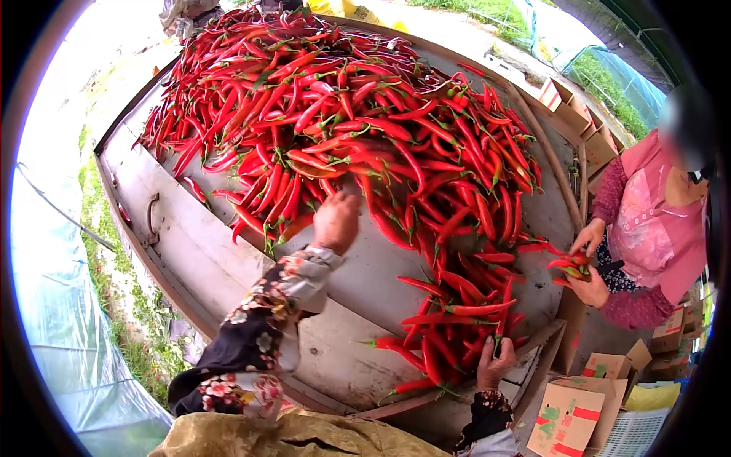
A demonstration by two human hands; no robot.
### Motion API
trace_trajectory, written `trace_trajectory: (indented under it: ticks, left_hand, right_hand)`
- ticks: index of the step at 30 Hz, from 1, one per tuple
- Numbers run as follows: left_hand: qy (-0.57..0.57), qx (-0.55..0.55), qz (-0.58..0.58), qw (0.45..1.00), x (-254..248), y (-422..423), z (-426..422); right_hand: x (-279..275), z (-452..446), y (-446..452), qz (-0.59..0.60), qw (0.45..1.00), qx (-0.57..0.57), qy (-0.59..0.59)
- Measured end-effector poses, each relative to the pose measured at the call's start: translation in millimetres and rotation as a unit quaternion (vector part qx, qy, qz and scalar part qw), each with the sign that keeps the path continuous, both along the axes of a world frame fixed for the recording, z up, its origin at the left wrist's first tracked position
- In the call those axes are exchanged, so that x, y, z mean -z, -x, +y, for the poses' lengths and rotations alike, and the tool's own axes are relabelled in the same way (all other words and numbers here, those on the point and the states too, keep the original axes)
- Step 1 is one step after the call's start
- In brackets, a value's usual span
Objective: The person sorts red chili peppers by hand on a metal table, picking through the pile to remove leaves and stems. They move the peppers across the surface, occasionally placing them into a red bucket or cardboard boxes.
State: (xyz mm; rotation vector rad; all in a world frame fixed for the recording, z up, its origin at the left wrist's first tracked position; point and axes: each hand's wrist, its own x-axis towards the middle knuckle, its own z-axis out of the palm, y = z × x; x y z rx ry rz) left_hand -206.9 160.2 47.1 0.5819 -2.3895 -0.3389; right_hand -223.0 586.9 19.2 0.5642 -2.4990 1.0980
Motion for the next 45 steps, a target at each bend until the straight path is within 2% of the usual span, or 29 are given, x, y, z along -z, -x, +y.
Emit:
trace_trajectory:
  ticks: [1,2,5,8,9,12,13,14,16,20,23,27,31,32,34,35,36,37,38,39,40,41,42,43,44,45]
  left_hand:
    - [0.004,-0.009,-0.027,1.000,4,-9,-15]
    - [0.002,-0.027,-0.119,0.993,10,-17,-28]
    - [-0.019,-0.010,-0.151,0.988,7,-28,-32]
    - [0.032,-0.076,-0.179,0.980,6,-16,-15]
    - [0.001,-0.100,-0.202,0.974,8,-10,-12]
    - [-0.037,-0.058,-0.175,0.982,19,-2,-13]
    - [-0.030,-0.036,-0.142,0.989,34,0,-17]
    - [-0.014,-0.014,-0.141,0.990,29,-4,-17]
    - [-0.105,0.044,-0.126,0.985,19,-18,-15]
    - [-0.216,0.132,-0.156,0.955,-5,-61,-15]
    - [-0.250,0.133,-0.207,0.937,-5,-85,-5]
    - [-0.193,0.114,-0.188,0.956,31,-85,6]
    - [-0.178,0.083,-0.196,0.961,29,-83,17]
    - [-0.128,0.067,-0.202,0.969,27,-86,19]
    - [-0.211,0.078,-0.132,0.965,6,-109,19]
    - [-0.174,0.085,-0.090,0.977,-14,-130,15]
    - [-0.189,0.056,-0.078,0.977,-33,-155,8]
    - [-0.146,0.055,0.011,0.988,-21,-185,-18]
    - [-0.184,0.001,0.047,0.982,-26,-226,-39]
    - [-0.192,-0.168,0.010,0.967,-69,-265,-32]
    - [0.026,-0.174,0.012,0.984,-59,-319,-71]
    - [-0.123,-0.192,0.105,0.968,-39,-384,-111]
    - [-0.074,-0.298,0.101,0.946,-43,-436,-120]
    - [-0.071,-0.318,0.064,0.943,-36,-505,-138]
    - [-0.133,-0.291,0.120,0.940,7,-607,-183]
    - [0.030,-0.486,-0.273,0.830,-9,-640,-175]
  right_hand:
    - [3,1,1,0.006,1.000,-0.001,-0.002]
    - [5,3,2,0.013,1.000,0.000,-0.003]
    - [3,4,1,0.000,1.000,0.000,-0.007]
    - [5,4,1,0.004,1.000,-0.001,-0.007]
    - [6,5,1,0.002,1.000,0.001,-0.012]
    - [5,5,0,0.008,1.000,0.007,-0.025]
    - [6,6,0,0.013,0.999,0.006,-0.031]
    - [6,6,1,0.019,0.999,0.006,-0.036]
    - [6,5,1,0.023,0.999,0.006,-0.032]
    - [5,3,2,0.020,1.000,0.007,-0.018]
    - [5,3,2,0.024,0.999,0.012,-0.019]
    - [5,3,2,0.034,0.999,0.012,-0.024]
    - [8,5,2,0.033,0.999,0.015,-0.026]
    - [9,5,3,0.037,0.999,0.010,-0.017]
    - [13,7,4,0.036,0.999,0.014,-0.018]
    - [14,7,4,0.035,0.999,0.014,-0.017]
    - [13,8,3,0.032,0.999,0.014,-0.017]
    - [12,7,2,0.029,0.999,0.013,-0.016]
    - [10,6,2,0.037,0.999,0.009,-0.013]
    - [12,7,3,0.046,0.999,0.010,-0.019]
    - [14,7,3,0.056,0.998,0.012,-0.024]
    - [13,6,3,0.051,0.998,0.012,-0.019]
    - [13,6,3,0.050,0.998,0.013,-0.020]
    - [12,7,2,0.041,0.999,0.012,-0.019]
    - [12,6,2,0.033,0.999,0.012,-0.017]
    - [14,7,3,0.031,0.999,0.014,-0.022]
